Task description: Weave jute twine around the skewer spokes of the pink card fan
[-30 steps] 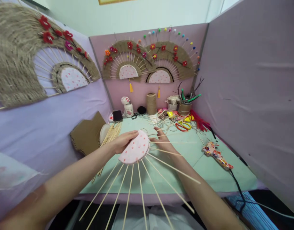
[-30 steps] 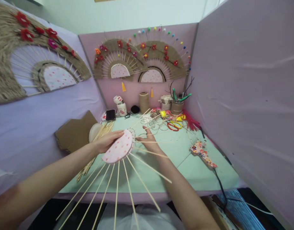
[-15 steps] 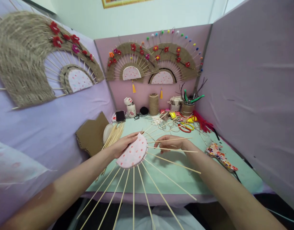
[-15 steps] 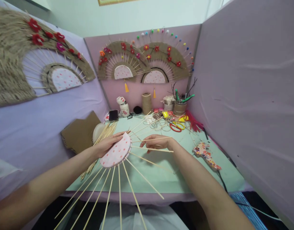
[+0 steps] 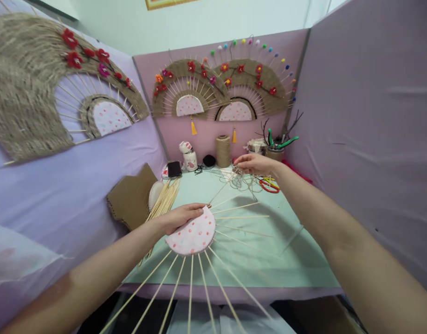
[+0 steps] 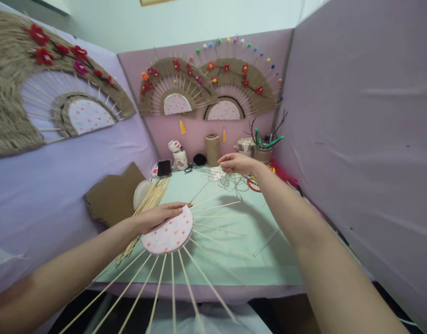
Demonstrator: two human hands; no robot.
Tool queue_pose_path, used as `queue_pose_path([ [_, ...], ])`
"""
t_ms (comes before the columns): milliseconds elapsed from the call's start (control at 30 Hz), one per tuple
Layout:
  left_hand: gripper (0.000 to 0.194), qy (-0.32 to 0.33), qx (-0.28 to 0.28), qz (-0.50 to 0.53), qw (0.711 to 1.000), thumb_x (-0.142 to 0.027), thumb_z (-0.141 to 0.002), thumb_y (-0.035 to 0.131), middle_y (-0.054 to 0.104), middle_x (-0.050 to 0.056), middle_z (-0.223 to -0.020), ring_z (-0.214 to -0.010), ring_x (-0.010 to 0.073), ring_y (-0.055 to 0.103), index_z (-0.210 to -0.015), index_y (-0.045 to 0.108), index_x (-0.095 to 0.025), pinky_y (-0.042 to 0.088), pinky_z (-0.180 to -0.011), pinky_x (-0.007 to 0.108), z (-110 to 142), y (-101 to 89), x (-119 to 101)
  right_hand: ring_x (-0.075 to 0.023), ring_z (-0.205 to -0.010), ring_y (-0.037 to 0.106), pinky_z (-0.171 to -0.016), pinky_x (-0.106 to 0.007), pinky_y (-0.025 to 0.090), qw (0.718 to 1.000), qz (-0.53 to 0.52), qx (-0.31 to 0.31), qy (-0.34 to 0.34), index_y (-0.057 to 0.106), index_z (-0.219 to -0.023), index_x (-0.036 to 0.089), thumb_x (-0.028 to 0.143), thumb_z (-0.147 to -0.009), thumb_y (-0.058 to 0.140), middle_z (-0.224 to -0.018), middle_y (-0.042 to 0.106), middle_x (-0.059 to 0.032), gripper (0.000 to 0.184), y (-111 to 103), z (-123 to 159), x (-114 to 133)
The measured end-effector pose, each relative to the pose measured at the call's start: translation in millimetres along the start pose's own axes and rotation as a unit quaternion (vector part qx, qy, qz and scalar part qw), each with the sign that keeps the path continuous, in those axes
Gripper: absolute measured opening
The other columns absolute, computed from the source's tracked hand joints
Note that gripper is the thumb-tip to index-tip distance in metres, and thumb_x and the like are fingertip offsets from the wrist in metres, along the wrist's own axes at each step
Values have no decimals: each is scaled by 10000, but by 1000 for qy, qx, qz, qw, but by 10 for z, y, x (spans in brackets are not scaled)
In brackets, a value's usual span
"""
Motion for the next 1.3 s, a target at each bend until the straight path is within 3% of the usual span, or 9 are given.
queue_pose_path([
  [167, 447, 88, -110, 26, 990, -221, -770, 674, 708, 79, -757, -513, 164, 631, -1209, 602, -187, 479, -435, 238, -173, -361, -176, -45, -436, 431, -401, -167, 275, 986, 145, -61, -64, 706, -833, 106, 246, -595, 821, -581, 637, 8, 300, -233, 156, 81],
  [367, 586, 231, -201, 122, 944, -190, -780, 641, 565, -41, -596, -431, 80, 498, -1344, 482, -192, 414, -437, 172, -287, -624, -388, -105, -553, 526, -508, -223, 374, 943, 269, -171, -97, 707, -751, 131, 421, -552, 806, -653, 669, -27, 365, -654, 274, -31],
  [667, 699, 353, -221, 233, 879, -298, -806, 638, 514, -52, -632, -543, 77, 492, -1437, 358, -187, 435, -557, 184, -385, -485, -147, -170, -628, 576, -568, -267, 414, 901, 365, -231, -42, 720, -762, 137, 667, -479, 746, -715, 693, -63, 601, -1010, 485, -202],
  [733, 705, 353, -218, 228, 881, -325, -806, 642, 523, -44, -654, -545, 77, 487, -1438, 360, -190, 431, -555, 188, -408, -433, -80, -174, -614, 569, -555, -269, 404, 876, 417, -240, -29, 716, -729, 132, 686, -510, 716, -692, 686, -67, 596, -1017, 507, -198],
  [833, 702, 359, -210, 218, 883, -351, -800, 652, 542, -33, -695, -557, 77, 494, -1427, 379, -197, 434, -564, 193, -397, -383, -50, -170, -587, 568, -537, -265, 391, 802, 554, -224, 20, 722, -725, 141, 610, -657, 665, -651, 673, -54, 477, -928, 496, -200],
  [1000, 665, 370, -217, 191, 883, -390, -814, 633, 530, -38, -687, -547, 78, 473, -1411, 402, -207, 421, -551, 194, -334, -348, -66, -242, -696, 626, -622, -322, 410, 696, 676, -236, 53, 698, -660, 122, 322, -737, 683, -708, 671, -147, 214, -615, 524, 0],
  [1133, 647, 378, -218, 167, 884, -413, -827, 617, 480, -54, -640, -523, 77, 429, -1407, 412, -215, 387, -519, 188, -309, -290, -70, -328, -998, 593, -792, -417, 416, 638, 716, -282, -31, 693, -913, 128, 271, -859, 552, -1010, 649, -225, 208, 90, 496, 389],
  [1167, 644, 381, -218, 162, 884, -419, -828, 614, 462, -59, -628, -516, 77, 419, -1406, 414, -217, 378, -511, 187, -305, -275, -69, -320, -993, 593, -802, -420, 426, 633, 720, -267, -98, 689, -926, 139, 257, -871, 542, -1000, 655, -204, 196, 410, 446, 483],
  [1300, 641, 391, -206, 146, 885, -431, -825, 618, 522, -34, -688, -585, 93, 501, -1400, 418, -230, 428, -571, 202, -279, -220, -68, -226, -1015, 587, -880, -362, 450, 697, 649, -30, -304, 670, -1013, 192, 170, -863, 593, -1064, 666, -96, 170, 1700, 183, 396],
])
Point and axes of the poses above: each hand's wrist, its own z-axis away from the middle knuckle, its own y-axis out of the palm, x = y × z, the point moved 10 cm from there along -z, towards the middle knuckle
